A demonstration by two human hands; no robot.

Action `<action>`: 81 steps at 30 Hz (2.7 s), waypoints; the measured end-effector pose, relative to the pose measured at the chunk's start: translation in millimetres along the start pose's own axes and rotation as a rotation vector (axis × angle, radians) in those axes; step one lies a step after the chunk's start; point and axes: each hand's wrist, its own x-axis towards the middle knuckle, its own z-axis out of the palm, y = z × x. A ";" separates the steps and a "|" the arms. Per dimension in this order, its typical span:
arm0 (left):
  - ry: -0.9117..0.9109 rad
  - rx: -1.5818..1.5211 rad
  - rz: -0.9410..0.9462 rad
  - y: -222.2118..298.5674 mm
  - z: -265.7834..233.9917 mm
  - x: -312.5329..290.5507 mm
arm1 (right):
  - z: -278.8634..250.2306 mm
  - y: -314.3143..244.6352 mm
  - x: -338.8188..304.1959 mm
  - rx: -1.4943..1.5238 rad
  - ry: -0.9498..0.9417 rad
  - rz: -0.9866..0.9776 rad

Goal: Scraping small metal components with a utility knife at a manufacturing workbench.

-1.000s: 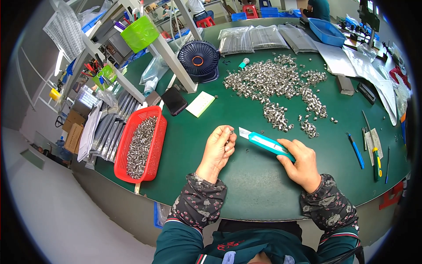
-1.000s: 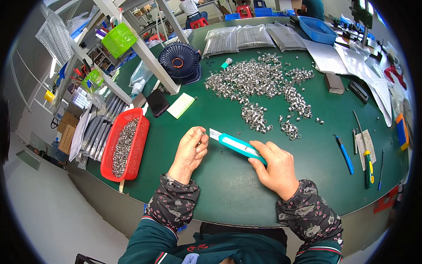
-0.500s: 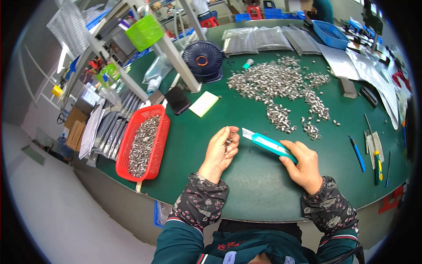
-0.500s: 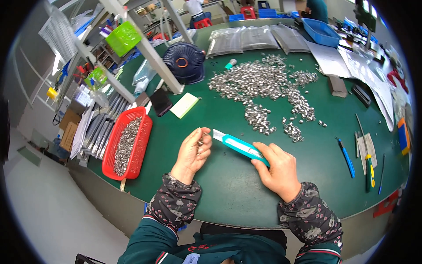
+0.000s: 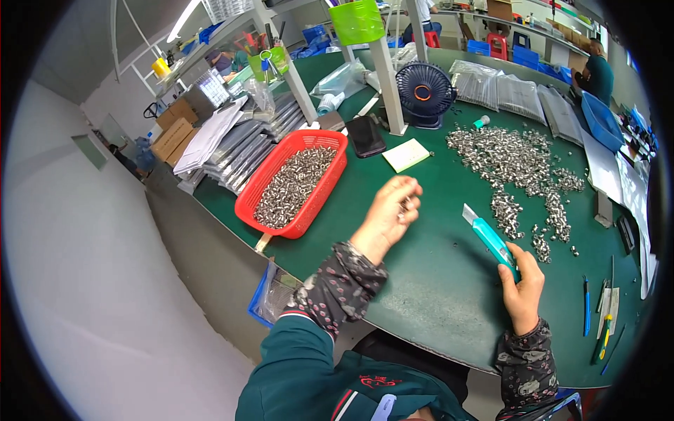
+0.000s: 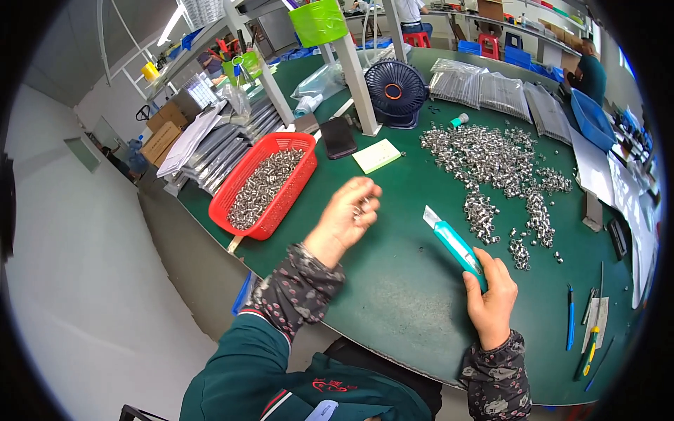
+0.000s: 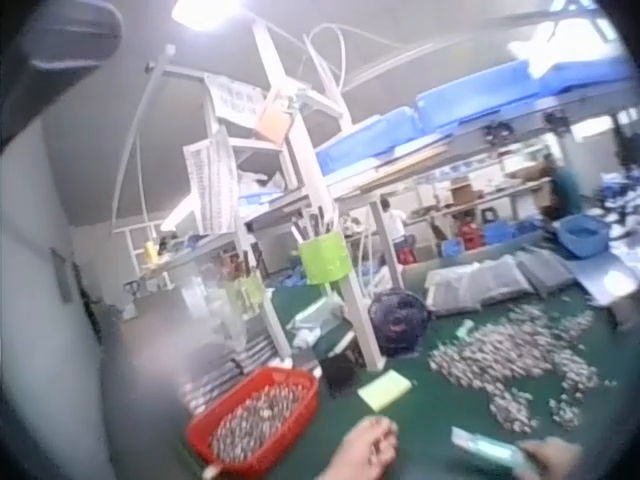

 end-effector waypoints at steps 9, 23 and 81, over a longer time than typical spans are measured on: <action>0.558 0.966 0.762 132.0 -83.9 15.3 | -5.0 -4.6 -0.8 -0.002 0.007 -0.011; 0.535 1.349 0.652 121.1 -55.6 -10.2 | -3.5 1.9 -0.7 -0.022 0.049 -0.030; -0.373 1.754 0.456 -88.3 76.4 55.3 | -11.8 9.0 3.0 0.525 0.190 0.345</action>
